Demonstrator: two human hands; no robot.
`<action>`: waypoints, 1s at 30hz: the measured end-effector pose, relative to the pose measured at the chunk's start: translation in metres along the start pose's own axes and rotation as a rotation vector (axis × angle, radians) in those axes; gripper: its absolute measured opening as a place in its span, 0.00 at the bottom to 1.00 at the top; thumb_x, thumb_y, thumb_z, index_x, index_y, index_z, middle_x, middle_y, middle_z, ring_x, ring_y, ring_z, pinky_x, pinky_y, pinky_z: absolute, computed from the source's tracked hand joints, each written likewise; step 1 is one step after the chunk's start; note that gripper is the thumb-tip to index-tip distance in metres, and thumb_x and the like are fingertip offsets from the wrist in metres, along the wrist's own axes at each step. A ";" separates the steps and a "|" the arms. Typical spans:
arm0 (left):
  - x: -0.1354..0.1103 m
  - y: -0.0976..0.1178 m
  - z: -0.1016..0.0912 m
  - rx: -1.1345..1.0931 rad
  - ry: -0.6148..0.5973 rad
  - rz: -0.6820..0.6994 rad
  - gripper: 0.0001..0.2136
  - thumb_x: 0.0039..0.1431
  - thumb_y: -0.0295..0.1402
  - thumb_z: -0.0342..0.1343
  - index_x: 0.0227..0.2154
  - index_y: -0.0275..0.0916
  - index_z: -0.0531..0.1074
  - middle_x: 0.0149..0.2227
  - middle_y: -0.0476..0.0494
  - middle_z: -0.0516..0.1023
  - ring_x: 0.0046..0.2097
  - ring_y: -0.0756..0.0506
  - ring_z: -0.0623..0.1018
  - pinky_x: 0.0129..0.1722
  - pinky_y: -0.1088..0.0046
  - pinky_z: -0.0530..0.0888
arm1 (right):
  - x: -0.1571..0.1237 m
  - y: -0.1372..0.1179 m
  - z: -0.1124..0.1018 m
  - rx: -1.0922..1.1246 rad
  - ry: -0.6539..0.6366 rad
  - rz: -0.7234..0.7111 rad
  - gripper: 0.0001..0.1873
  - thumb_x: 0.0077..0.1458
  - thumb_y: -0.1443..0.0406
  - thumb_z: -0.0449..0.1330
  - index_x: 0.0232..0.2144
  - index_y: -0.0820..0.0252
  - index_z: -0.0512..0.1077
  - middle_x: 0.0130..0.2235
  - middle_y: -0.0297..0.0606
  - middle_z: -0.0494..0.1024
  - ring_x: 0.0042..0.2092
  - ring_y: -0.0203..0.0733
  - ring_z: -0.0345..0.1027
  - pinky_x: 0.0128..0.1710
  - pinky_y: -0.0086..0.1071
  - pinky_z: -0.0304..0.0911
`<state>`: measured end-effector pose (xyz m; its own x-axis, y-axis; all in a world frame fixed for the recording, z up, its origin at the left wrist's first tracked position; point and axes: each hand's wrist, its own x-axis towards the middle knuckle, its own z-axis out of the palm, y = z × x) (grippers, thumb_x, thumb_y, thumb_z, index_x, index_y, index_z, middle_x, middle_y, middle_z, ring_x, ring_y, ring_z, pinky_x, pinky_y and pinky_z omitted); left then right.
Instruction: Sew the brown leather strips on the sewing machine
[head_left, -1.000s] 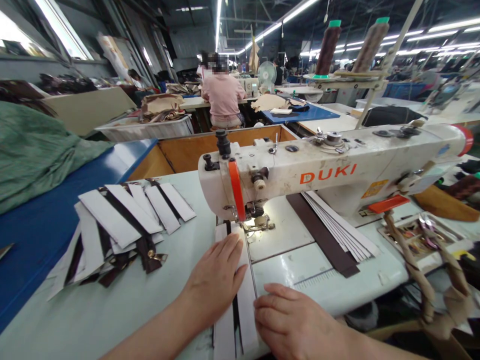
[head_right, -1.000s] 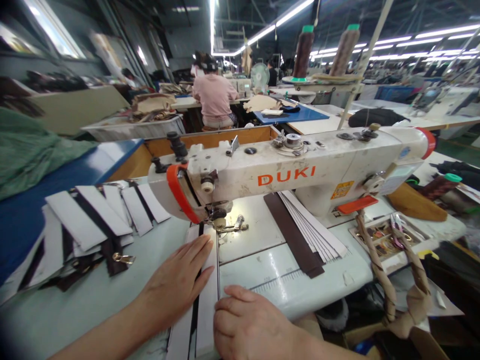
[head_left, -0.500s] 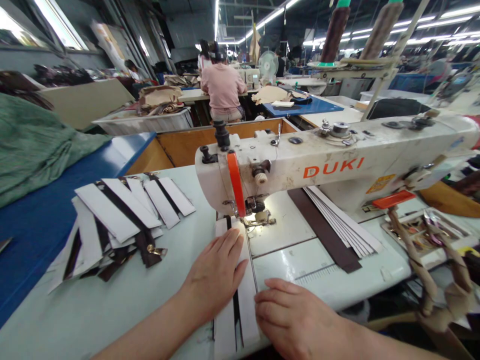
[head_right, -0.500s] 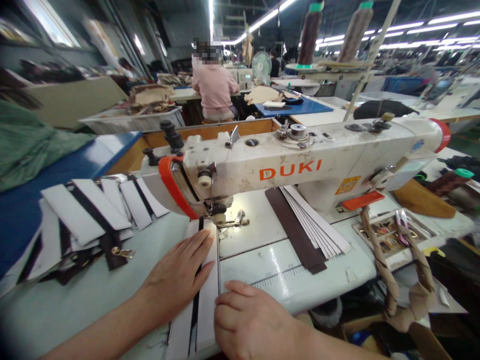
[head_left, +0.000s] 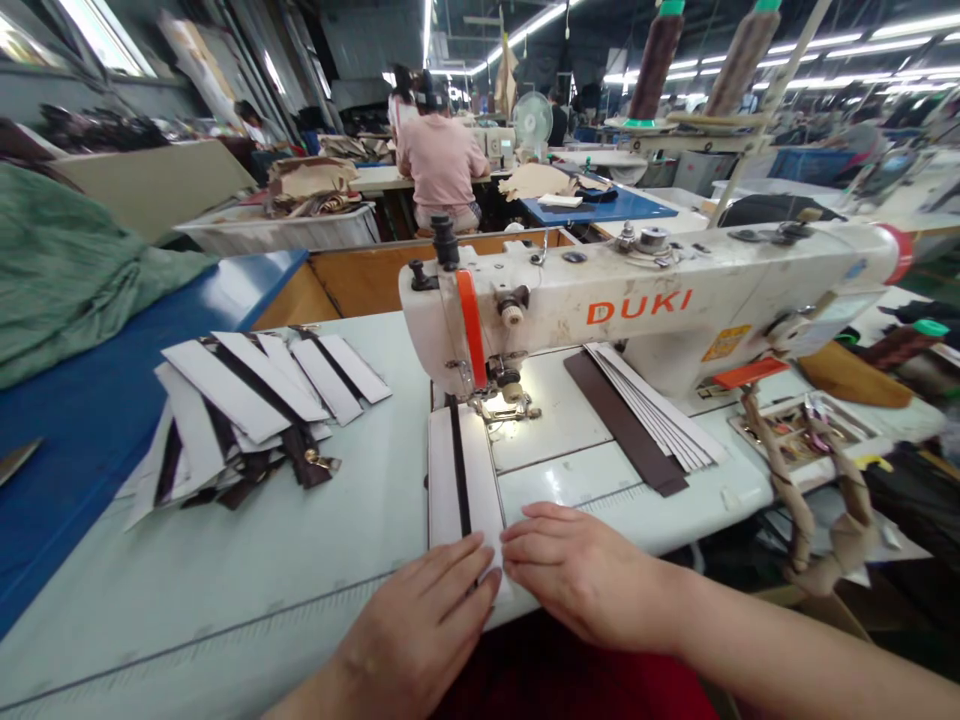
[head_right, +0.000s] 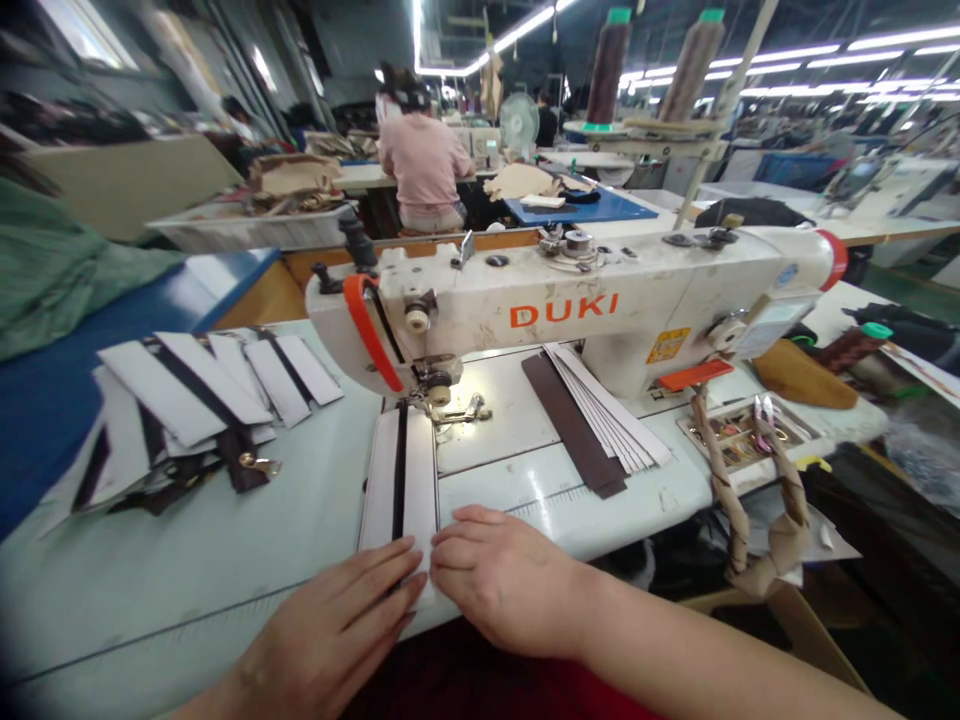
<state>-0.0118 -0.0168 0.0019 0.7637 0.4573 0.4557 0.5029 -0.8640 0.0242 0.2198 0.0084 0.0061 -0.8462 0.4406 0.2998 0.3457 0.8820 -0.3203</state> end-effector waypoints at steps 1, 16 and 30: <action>0.001 0.000 0.000 0.010 0.004 0.013 0.14 0.61 0.20 0.44 0.43 0.34 0.73 0.45 0.39 0.78 0.50 0.43 0.76 0.46 0.68 0.76 | -0.002 0.000 0.000 0.006 0.010 0.001 0.13 0.63 0.70 0.49 0.46 0.68 0.71 0.46 0.42 0.76 0.52 0.41 0.65 0.60 0.37 0.51; 0.002 0.000 0.002 0.064 0.065 0.014 0.14 0.61 0.21 0.43 0.40 0.35 0.74 0.42 0.41 0.80 0.48 0.45 0.77 0.45 0.72 0.76 | -0.004 -0.005 0.003 0.040 0.043 0.096 0.12 0.61 0.71 0.49 0.41 0.65 0.71 0.36 0.43 0.73 0.40 0.44 0.62 0.46 0.38 0.62; -0.003 -0.008 0.008 0.143 0.108 0.068 0.13 0.63 0.22 0.45 0.37 0.39 0.75 0.40 0.46 0.81 0.45 0.48 0.79 0.44 0.77 0.76 | 0.002 0.000 0.012 -0.174 0.080 -0.051 0.11 0.63 0.70 0.50 0.38 0.65 0.72 0.34 0.36 0.75 0.39 0.41 0.64 0.58 0.36 0.49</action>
<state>-0.0151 -0.0099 -0.0068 0.7538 0.3670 0.5450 0.5099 -0.8498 -0.1331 0.2127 0.0073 -0.0040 -0.8315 0.4008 0.3847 0.3746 0.9159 -0.1446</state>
